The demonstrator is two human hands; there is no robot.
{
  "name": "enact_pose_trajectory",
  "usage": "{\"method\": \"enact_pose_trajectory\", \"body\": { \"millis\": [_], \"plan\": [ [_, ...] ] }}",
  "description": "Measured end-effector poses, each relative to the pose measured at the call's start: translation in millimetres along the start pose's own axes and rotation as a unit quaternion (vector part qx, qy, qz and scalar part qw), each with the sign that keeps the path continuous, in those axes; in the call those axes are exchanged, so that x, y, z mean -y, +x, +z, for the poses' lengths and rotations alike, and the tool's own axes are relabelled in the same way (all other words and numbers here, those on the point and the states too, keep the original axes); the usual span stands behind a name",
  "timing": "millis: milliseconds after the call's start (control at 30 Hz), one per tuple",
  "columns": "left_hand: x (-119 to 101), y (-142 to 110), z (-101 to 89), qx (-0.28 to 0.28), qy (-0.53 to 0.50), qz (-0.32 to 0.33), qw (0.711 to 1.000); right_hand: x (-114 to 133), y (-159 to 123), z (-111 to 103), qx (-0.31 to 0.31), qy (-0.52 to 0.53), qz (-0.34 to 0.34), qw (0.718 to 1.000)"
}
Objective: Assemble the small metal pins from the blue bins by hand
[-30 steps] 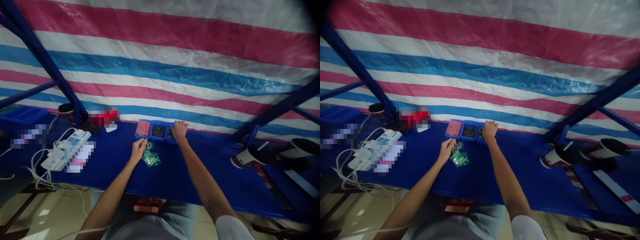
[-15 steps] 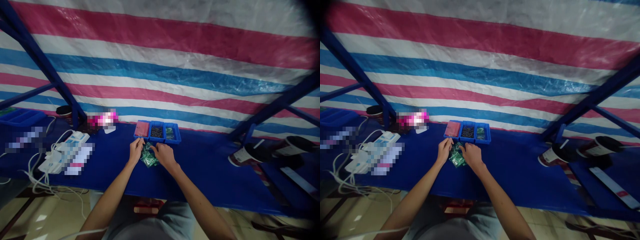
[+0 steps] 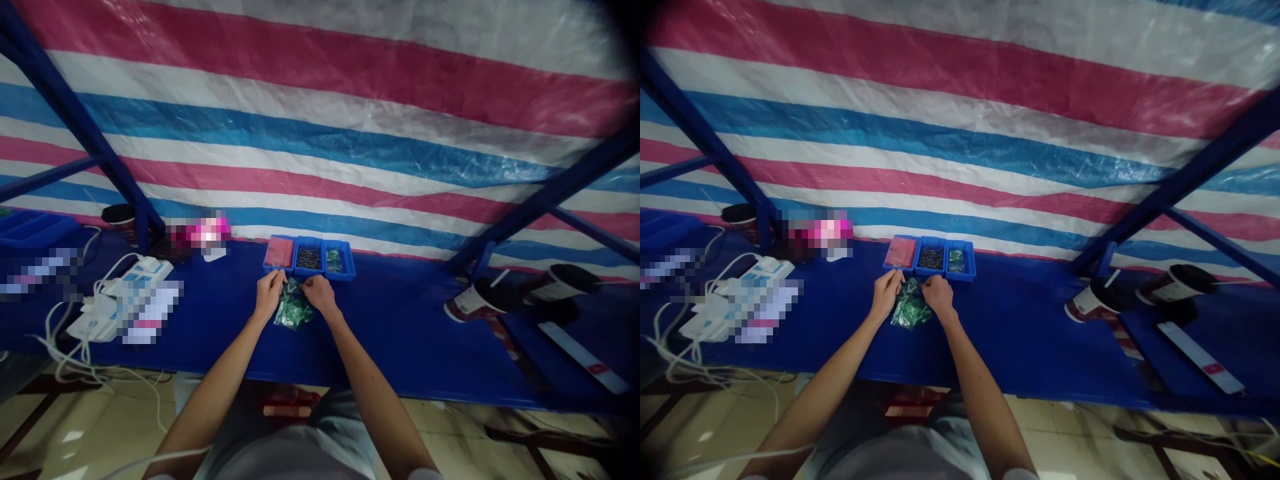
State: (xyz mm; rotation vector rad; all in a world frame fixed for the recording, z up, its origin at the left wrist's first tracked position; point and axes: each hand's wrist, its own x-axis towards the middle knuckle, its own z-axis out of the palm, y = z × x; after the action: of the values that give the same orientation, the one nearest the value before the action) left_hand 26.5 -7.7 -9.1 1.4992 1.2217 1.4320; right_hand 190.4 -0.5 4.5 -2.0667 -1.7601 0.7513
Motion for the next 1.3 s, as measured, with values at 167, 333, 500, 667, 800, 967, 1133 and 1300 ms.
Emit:
{"method": "enact_pose_trajectory", "body": {
  "millis": [167,333,500,667,800,967,1133,1300],
  "plan": [
    [-0.4,-0.3,-1.4,0.003,-0.011,-0.004,1.000,1.2,-0.5,-4.4,0.002,0.002,0.001,1.000],
    [-0.7,-1.0,-1.7,-0.009,-0.015,-0.005,1.000,-6.6,-12.7,-14.2,-0.005,0.000,-0.046,0.999],
    [-0.3,-1.3,-1.6,-0.014,-0.010,-0.009,1.000,-13.9,-51.4,-17.8,-0.023,0.075,-0.168,0.983],
    [-1.2,-1.0,-1.8,-0.019,-0.002,-0.007,1.000,0.6,-73.6,-5.1,-0.014,0.024,-0.176,0.984],
    [-1.4,-0.8,-1.9,-0.021,0.000,-0.004,1.000,10.0,-71.1,10.1,-0.008,0.025,-0.138,0.990],
    [-0.2,-0.7,-3.4,-0.026,-0.006,-0.006,1.000,4.9,-62.4,12.6,0.025,0.141,-0.137,0.980],
    [-4.3,-1.4,-6.7,-0.028,-0.031,0.022,0.999,-3.0,-44.3,-14.9,0.110,0.341,-0.199,0.912],
    [-6.1,-2.2,-6.9,0.030,-0.035,0.029,0.999,0.8,-23.6,-26.5,0.058,0.398,-0.220,0.889]
  ]
}}
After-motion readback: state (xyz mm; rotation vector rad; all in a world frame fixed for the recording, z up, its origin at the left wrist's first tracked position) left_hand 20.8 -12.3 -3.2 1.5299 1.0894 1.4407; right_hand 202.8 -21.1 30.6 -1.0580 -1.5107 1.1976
